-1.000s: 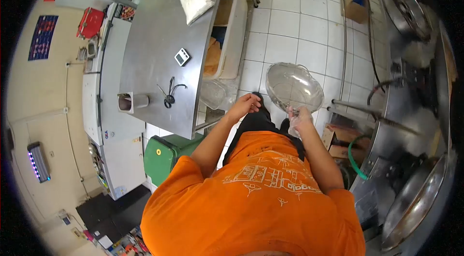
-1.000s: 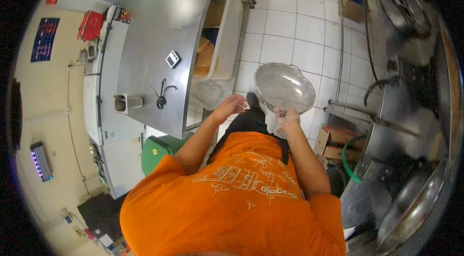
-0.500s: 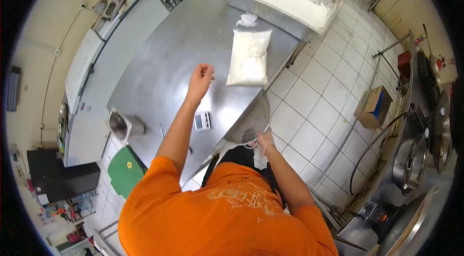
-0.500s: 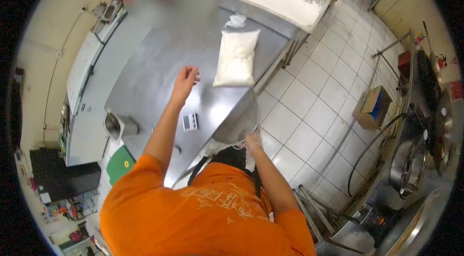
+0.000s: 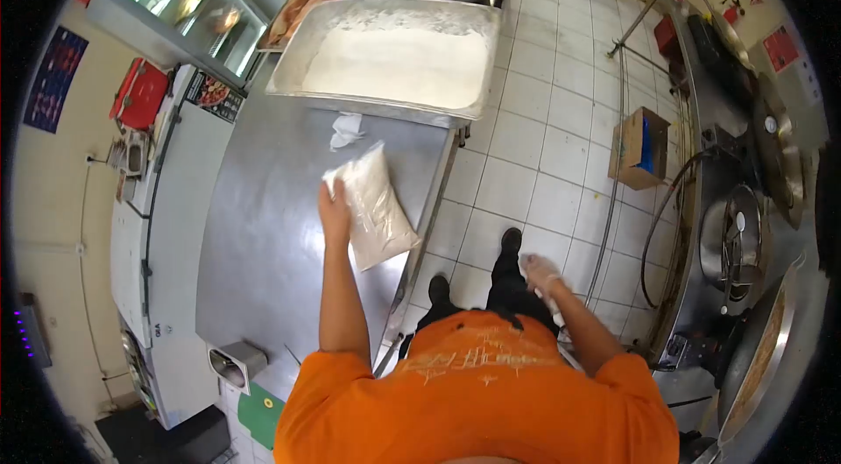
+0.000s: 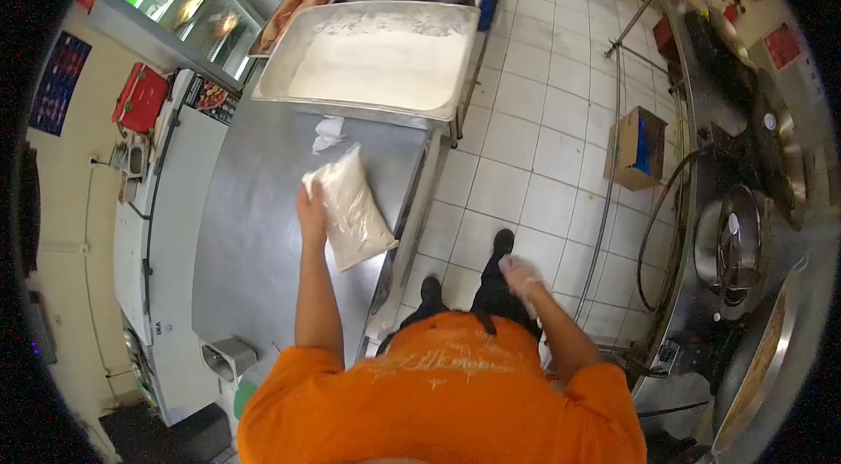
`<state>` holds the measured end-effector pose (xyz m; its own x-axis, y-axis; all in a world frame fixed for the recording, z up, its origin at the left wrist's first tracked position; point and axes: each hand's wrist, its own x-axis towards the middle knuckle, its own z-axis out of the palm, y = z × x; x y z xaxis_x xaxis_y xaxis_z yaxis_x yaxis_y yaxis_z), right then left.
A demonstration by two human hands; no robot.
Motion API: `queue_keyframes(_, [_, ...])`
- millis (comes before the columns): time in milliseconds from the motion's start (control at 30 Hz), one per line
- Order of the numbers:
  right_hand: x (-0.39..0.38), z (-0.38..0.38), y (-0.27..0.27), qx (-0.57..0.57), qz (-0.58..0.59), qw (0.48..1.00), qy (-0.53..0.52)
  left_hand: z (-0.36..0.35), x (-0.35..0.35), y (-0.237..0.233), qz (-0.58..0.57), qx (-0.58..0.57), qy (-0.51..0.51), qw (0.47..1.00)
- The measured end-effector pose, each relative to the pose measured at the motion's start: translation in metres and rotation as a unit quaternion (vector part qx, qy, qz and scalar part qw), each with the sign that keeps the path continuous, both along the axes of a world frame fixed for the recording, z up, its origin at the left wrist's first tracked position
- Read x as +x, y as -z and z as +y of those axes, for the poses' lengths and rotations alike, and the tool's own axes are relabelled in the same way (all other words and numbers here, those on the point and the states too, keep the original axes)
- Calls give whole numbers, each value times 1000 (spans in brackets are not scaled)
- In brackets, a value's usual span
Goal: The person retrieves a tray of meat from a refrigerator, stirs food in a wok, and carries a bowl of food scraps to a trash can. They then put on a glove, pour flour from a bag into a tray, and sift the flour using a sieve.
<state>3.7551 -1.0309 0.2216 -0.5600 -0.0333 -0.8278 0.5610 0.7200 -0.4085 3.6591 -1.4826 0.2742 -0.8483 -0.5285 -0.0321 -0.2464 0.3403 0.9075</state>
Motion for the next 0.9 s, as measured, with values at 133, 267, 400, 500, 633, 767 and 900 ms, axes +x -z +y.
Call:
queue_keyframes(133, [-57, 29, -2, -168, 62, 982, 53, 59, 71, -66, 20, 72, -158, 985])
queue_keyframes(267, [-124, -42, -87, -400, 215, 886, -96, 120, 85, -98, 85, -13, -66, 994])
queue_keyframes(400, [-168, -108, -187, -520, 313, 756, -244, 172, 55, -134, 196, -180, -62, 962])
queue_keyframes(500, [-187, -120, -215, -584, 245, 727, -265, 197, 29, -156, 266, -64, -108, 956])
queue_keyframes(633, [-218, -124, -276, -438, 323, 716, -437, 197, 4, -170, 280, -27, -128, 951])
queue_keyframes(767, [-239, -139, -268, -361, 463, 650, -483, 167, -43, -170, 314, -5, -117, 942])
queue_keyframes(900, [-286, -124, -273, -444, 578, 599, -330, 152, -98, -205, 417, 0, 45, 908])
